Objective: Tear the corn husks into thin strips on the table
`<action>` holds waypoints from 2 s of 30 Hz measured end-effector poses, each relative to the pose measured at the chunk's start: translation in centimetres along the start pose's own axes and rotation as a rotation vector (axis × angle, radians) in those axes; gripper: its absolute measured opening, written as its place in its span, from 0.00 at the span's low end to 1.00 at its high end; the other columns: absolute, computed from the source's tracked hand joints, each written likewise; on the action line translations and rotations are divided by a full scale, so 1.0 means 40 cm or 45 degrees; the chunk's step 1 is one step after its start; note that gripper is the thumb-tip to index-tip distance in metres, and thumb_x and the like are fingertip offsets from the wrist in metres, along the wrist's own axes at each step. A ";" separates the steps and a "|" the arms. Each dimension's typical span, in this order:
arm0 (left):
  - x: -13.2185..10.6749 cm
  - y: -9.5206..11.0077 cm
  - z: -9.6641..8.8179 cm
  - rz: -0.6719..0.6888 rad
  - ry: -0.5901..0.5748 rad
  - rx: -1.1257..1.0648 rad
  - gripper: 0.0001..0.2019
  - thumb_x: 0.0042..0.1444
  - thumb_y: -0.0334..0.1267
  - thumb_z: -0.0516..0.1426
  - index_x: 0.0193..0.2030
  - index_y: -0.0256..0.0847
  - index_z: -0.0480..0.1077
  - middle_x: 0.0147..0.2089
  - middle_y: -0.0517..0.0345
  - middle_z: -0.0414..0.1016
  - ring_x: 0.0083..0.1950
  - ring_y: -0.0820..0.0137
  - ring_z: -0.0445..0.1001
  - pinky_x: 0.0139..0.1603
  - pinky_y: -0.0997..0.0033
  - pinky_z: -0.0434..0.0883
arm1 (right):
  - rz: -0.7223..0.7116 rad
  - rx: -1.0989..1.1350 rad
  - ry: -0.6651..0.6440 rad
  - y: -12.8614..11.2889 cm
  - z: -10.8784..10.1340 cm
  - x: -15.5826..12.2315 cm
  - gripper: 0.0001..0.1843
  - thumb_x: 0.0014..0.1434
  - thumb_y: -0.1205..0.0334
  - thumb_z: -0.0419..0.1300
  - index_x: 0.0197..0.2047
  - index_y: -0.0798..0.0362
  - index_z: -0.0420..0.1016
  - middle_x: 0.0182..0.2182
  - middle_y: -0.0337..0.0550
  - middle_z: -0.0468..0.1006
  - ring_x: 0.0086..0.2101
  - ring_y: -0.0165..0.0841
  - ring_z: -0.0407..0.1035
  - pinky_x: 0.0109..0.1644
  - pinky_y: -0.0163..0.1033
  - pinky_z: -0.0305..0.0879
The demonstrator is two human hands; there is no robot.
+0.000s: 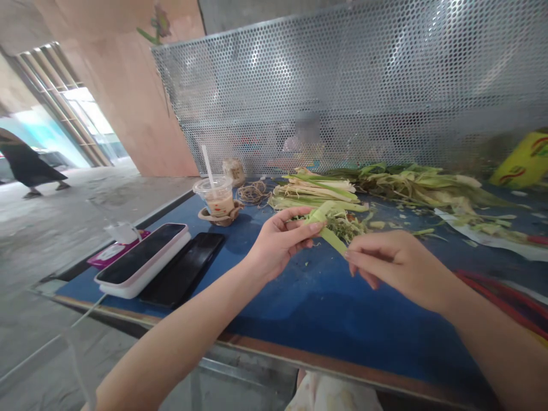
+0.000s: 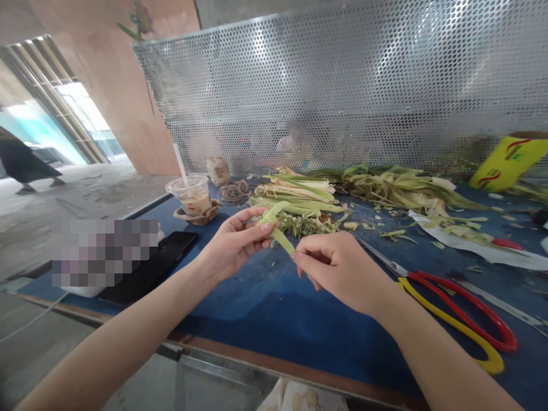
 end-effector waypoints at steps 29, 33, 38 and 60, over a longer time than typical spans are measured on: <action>-0.082 0.056 0.065 0.653 -0.366 0.884 0.18 0.52 0.30 0.54 0.51 0.42 0.69 0.51 0.53 0.72 0.52 0.66 0.69 0.55 0.69 0.63 | -0.622 -0.150 0.697 -0.022 -0.026 -0.004 0.14 0.53 0.61 0.59 0.44 0.47 0.69 0.46 0.46 0.72 0.49 0.39 0.64 0.54 0.48 0.58; -0.081 0.063 0.060 0.678 -0.293 0.910 0.16 0.54 0.32 0.53 0.49 0.43 0.70 0.46 0.56 0.75 0.48 0.68 0.72 0.52 0.72 0.65 | -0.535 -0.167 0.650 -0.015 -0.022 -0.002 0.18 0.53 0.60 0.59 0.48 0.47 0.67 0.46 0.45 0.73 0.49 0.39 0.64 0.56 0.48 0.58; -0.077 0.058 0.061 0.656 -0.299 0.905 0.15 0.54 0.31 0.53 0.49 0.43 0.70 0.45 0.57 0.75 0.46 0.70 0.73 0.50 0.72 0.67 | -0.554 -0.150 0.613 -0.019 -0.018 -0.001 0.23 0.51 0.58 0.60 0.51 0.48 0.65 0.48 0.45 0.72 0.50 0.40 0.63 0.54 0.47 0.59; -0.065 0.036 0.052 0.453 -0.272 0.660 0.27 0.52 0.32 0.56 0.58 0.43 0.53 0.28 0.59 0.76 0.37 0.68 0.75 0.44 0.69 0.67 | -0.649 -0.280 0.724 -0.034 -0.026 -0.008 0.08 0.50 0.60 0.61 0.36 0.47 0.71 0.40 0.44 0.75 0.42 0.40 0.69 0.48 0.47 0.63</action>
Point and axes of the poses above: each hand's wrist, its own x-axis towards the middle knuckle, its own z-axis out of the palm, y = z × x, the point moved 5 cm from there along x, towards the middle knuckle
